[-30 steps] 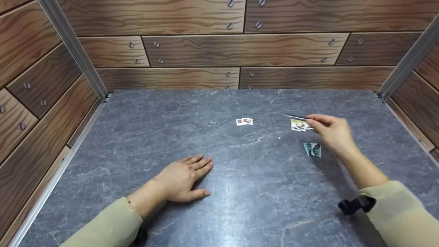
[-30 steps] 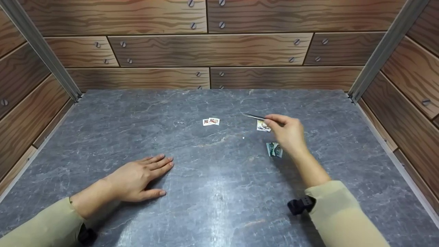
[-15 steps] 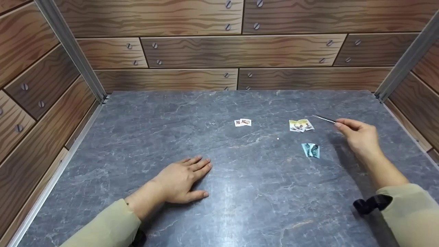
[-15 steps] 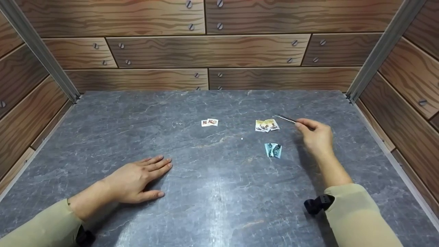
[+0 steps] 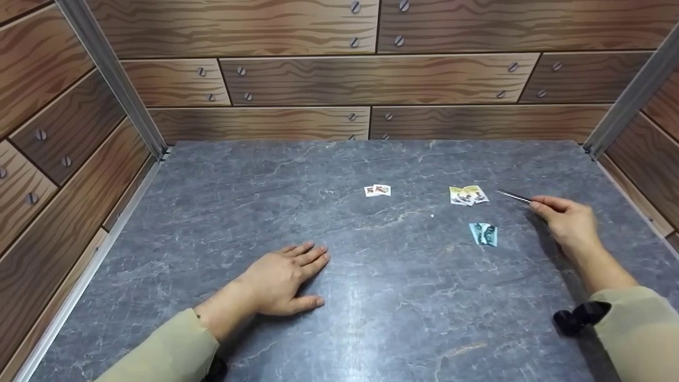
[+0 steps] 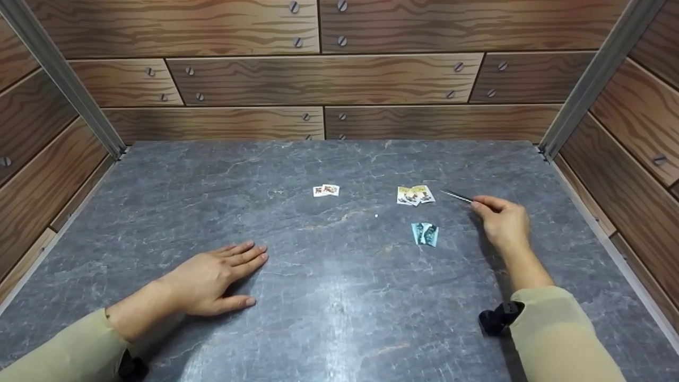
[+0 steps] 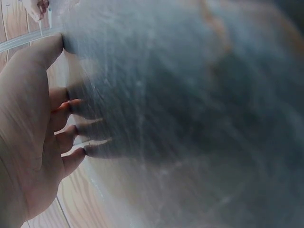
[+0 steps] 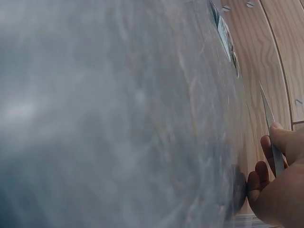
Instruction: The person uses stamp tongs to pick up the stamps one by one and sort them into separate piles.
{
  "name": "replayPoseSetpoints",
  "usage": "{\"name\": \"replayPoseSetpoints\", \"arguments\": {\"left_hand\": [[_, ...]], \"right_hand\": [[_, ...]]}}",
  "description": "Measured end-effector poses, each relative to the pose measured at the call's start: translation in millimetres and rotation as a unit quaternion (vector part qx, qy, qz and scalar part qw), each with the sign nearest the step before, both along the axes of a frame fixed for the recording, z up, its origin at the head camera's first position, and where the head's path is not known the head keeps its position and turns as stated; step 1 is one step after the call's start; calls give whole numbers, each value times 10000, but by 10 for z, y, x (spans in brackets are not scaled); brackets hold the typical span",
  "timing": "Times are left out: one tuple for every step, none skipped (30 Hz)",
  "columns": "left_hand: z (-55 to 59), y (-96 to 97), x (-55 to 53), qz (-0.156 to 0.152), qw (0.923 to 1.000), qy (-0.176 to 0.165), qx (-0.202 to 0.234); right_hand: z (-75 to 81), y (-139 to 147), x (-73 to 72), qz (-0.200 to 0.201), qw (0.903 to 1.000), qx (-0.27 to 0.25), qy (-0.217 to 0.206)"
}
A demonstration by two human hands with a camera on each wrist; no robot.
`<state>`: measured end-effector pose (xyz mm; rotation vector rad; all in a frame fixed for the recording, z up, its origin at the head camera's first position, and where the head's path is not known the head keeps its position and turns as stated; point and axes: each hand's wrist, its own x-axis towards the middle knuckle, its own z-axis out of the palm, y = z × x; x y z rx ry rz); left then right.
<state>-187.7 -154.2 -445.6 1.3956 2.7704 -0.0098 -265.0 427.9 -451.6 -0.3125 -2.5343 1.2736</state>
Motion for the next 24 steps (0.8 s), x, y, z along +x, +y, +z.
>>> {"name": "replayPoseSetpoints", "arguments": {"left_hand": [[-2,3,0,0,10000,5,-10],[-1,6,0,3,10000,-3,-16],[-1,8,-1,7,10000,-7,-28],[-2,9,-2,13,10000,-11,-40],[-4,10,-3,22,10000,-26,-56],[-6,10,-3,26,10000,-35,-60],[-9,10,-5,30,10000,-43,-60],[-10,11,-5,31,10000,-44,-54],[-12,10,-4,28,10000,-38,-47],[-14,9,-3,27,10000,-26,-23],[-16,8,-1,25,10000,-23,6],[-16,6,1,23,10000,-14,35],[-15,4,3,24,10000,-10,56],[-13,2,6,24,10000,-8,82],[-10,-1,9,26,9999,-14,98],[-8,-2,10,29,9999,-17,113],[-7,-4,10,29,9999,-24,112],[-7,-4,10,26,9999,-23,107],[-5,-4,9,23,9999,-24,98],[-6,-4,8,18,9999,-30,95],[-5,-4,6,13,10000,-31,89],[-5,-4,4,9,10000,-32,83],[-5,-5,2,7,10000,-36,77],[-6,-5,0,6,10000,-42,73]], "right_hand": [[-5,10,-2,-7,10000,4,-24],[-7,21,-4,-8,10000,20,-50],[-8,33,-9,-9,9999,36,-100],[-10,49,-14,-6,9999,61,-147],[-12,66,-16,4,9998,75,-197],[-15,83,-15,16,9997,103,-236],[-18,100,-13,26,9996,124,-271],[-23,116,-9,39,9994,144,-316],[-28,131,-6,59,9992,165,-359],[-33,145,-4,83,9991,159,-384],[-38,155,-2,116,9991,145,-387],[-43,164,-1,156,9991,135,-366],[-48,173,-2,200,9991,126,-342],[-54,179,-3,238,9991,127,-323],[-58,184,-5,281,9991,121,-294],[-62,189,-7,321,9991,123,-266],[-65,192,-8,361,9989,140,-248],[-69,194,-10,390,9988,163,-264],[-71,197,-11,405,9985,209,-291],[-72,198,-11,407,9983,256,-326],[-72,199,-12,406,9980,326,-366],[-71,203,-13,390,9974,438,-421],[-68,202,-14,369,9967,547,-470],[-65,201,-15,345,9957,694,-502]]}}
